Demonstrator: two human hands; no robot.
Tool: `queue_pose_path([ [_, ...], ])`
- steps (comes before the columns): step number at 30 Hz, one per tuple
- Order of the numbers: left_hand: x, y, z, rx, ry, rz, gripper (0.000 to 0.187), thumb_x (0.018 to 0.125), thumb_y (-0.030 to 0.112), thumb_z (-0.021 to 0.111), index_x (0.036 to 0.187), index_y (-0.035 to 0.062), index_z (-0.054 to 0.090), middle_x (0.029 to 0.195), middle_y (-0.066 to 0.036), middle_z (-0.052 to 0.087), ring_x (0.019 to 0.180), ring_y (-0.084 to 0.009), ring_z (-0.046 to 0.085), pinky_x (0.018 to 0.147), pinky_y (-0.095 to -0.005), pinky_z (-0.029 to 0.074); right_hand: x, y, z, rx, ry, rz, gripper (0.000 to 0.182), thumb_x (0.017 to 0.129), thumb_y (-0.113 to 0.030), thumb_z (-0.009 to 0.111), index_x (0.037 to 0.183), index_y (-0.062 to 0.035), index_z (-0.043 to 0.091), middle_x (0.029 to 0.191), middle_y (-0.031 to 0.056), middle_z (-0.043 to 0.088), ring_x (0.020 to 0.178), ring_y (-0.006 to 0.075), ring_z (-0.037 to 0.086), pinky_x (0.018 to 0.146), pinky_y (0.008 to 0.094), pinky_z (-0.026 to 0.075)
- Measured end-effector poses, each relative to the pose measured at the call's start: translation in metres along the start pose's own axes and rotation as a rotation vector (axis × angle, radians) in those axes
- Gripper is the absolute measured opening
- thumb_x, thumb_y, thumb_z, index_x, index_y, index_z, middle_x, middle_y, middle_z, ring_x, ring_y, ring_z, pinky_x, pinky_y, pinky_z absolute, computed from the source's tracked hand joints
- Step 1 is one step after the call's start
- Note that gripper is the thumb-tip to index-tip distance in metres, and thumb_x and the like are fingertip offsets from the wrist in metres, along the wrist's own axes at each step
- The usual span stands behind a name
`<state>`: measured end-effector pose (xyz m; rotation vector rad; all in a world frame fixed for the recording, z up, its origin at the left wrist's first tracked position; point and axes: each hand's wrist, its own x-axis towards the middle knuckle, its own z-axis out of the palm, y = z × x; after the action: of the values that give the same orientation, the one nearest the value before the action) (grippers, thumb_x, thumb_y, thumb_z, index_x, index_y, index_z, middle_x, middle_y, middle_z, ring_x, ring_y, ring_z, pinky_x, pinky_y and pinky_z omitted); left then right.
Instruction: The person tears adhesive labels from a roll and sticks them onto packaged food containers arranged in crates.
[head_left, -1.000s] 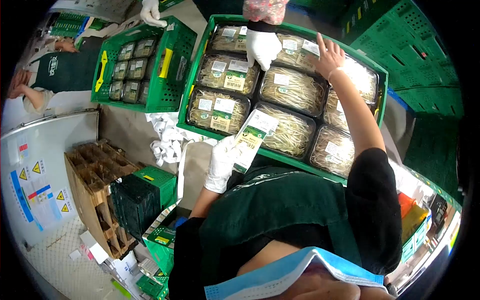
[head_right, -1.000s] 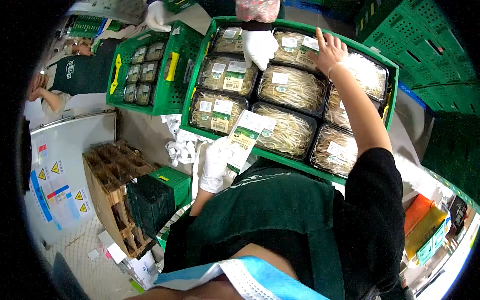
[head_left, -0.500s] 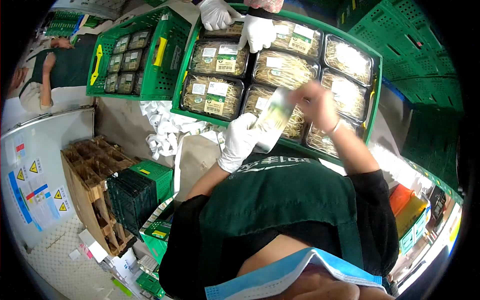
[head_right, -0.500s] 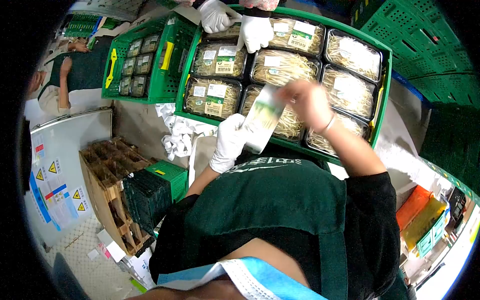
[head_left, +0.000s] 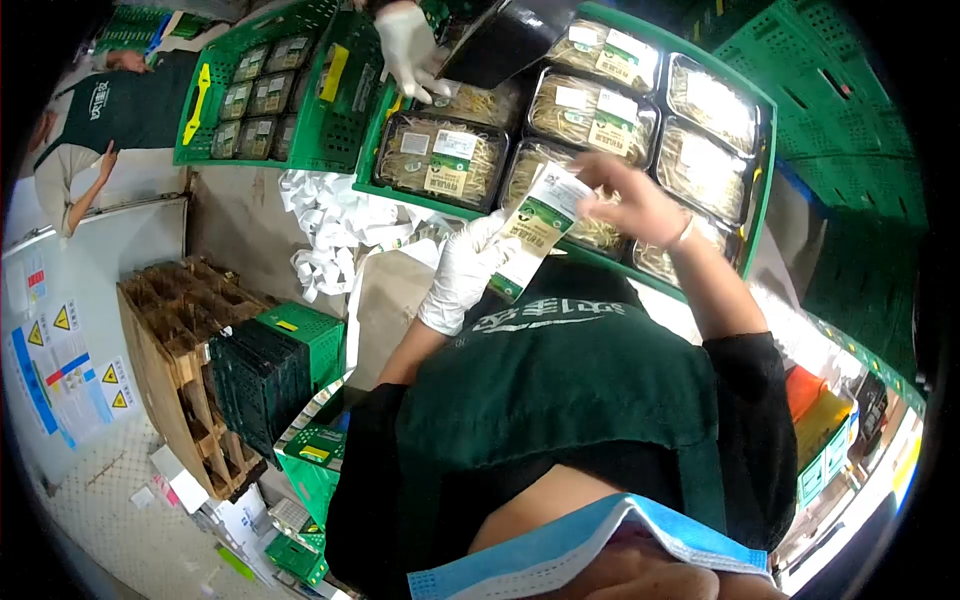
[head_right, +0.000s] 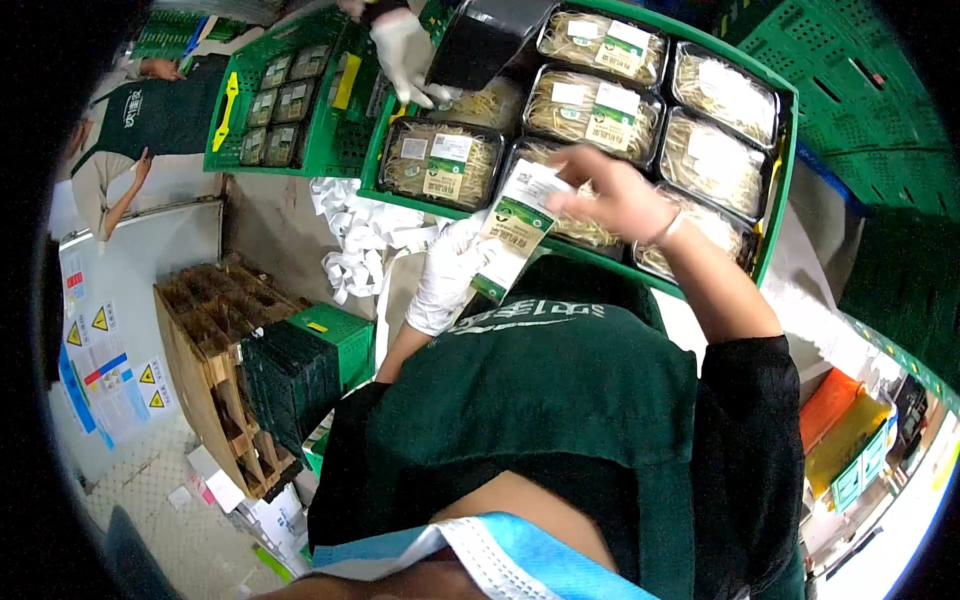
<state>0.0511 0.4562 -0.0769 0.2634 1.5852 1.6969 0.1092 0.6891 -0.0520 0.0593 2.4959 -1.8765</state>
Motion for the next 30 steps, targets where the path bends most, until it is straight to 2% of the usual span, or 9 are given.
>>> queue_pose_path([
  [2,0.001,-0.003,-0.024,0.494,-0.110,0.012,0.036,0.077,-0.001,0.054,0.112,-0.0052,0.044,0.102,-0.008,0.056,0.088,-0.0124,0.053,0.078,-0.0223,0.042,-0.013,-0.010,0.028,-0.290,0.078,-0.078,0.020,0.070,-0.011,0.061,0.085,-0.0005,0.053,0.071,0.0156,0.056,0.066,0.0303,0.056,0.059,0.0350,0.044],
  [5,-0.006,0.031,0.010,0.060,-0.064,0.182,0.022,0.076,0.002,0.056,0.097,-0.0015,0.052,0.085,-0.004,0.058,0.078,-0.0116,0.054,0.072,-0.0222,0.043,-0.025,-0.020,0.063,-0.191,0.128,-0.093,0.010,0.071,-0.007,0.059,0.077,-0.0012,0.053,0.065,0.0158,0.053,0.062,0.0312,0.055,0.055,0.0352,0.044],
  [10,-0.023,0.006,-0.009,0.417,-0.166,0.268,0.015,0.076,0.014,0.061,0.076,-0.0010,0.056,0.063,-0.004,0.053,0.055,-0.0086,0.044,0.050,-0.0242,0.039,-0.034,-0.015,0.067,-0.438,0.302,-0.190,0.015,0.069,-0.009,0.064,0.080,-0.0031,0.056,0.072,0.0135,0.058,0.064,0.0262,0.058,0.057,0.0316,0.046],
  [12,-0.039,-0.002,-0.022,0.277,-0.222,0.069,0.014,0.075,0.012,0.061,0.077,-0.0011,0.056,0.064,-0.004,0.054,0.058,-0.0089,0.048,0.052,-0.0241,0.040,-0.023,0.001,0.021,-0.461,0.497,0.105,0.015,0.070,-0.010,0.063,0.081,-0.0045,0.056,0.075,0.0138,0.059,0.066,0.0266,0.058,0.057,0.0309,0.047],
  [14,-0.051,-0.012,-0.050,0.327,-0.177,0.058,0.010,0.074,0.004,0.056,0.081,-0.0019,0.056,0.070,-0.005,0.056,0.064,-0.0101,0.053,0.057,-0.0243,0.043,-0.021,0.020,-0.011,-0.442,0.437,0.051,0.018,0.071,-0.015,0.062,0.084,-0.0042,0.056,0.076,0.0156,0.059,0.068,0.0283,0.058,0.059,0.0336,0.047],
  [17,-0.060,-0.026,-0.079,0.385,-0.126,0.055,0.010,0.074,0.003,0.054,0.082,-0.0023,0.055,0.071,-0.005,0.055,0.066,-0.0093,0.052,0.060,-0.0236,0.043,-0.027,0.064,0.023,-0.991,0.304,0.139,0.037,0.072,-0.022,0.060,0.098,-0.0017,0.046,0.086,0.0151,0.054,0.082,0.0301,0.052,0.074,0.0397,0.040],
  [21,-0.073,-0.031,-0.079,0.255,-0.114,-0.023,0.011,0.074,0.002,0.053,0.085,-0.0022,0.055,0.075,-0.004,0.054,0.071,-0.0088,0.050,0.064,-0.0227,0.042,-0.031,0.068,0.045,-1.358,0.456,0.271,0.059,0.074,-0.037,0.055,0.124,-0.0147,0.034,0.100,0.0092,0.049,0.094,0.0247,0.044,0.081,0.0384,0.035],
  [26,-0.076,-0.034,-0.033,0.000,-0.071,0.003,0.020,0.077,0.001,0.053,0.097,-0.0026,0.051,0.086,-0.005,0.055,0.078,-0.0096,0.050,0.068,-0.0223,0.042,-0.062,-0.013,0.066,-0.055,0.028,0.030,0.042,0.073,-0.024,0.060,0.108,-0.0040,0.048,0.089,0.0162,0.055,0.082,0.0301,0.054,0.071,0.0382,0.043],
  [30,-0.065,-0.019,0.007,0.468,-0.149,-0.104,0.033,0.077,0.003,0.055,0.108,-0.0014,0.048,0.103,-0.010,0.054,0.088,-0.0133,0.052,0.076,-0.0247,0.043,-0.093,-0.026,0.063,-0.334,0.029,-0.088,0.016,0.074,-0.010,0.057,0.087,-0.0004,0.053,0.068,0.0157,0.056,0.065,0.0312,0.056,0.059,0.0344,0.045],
])
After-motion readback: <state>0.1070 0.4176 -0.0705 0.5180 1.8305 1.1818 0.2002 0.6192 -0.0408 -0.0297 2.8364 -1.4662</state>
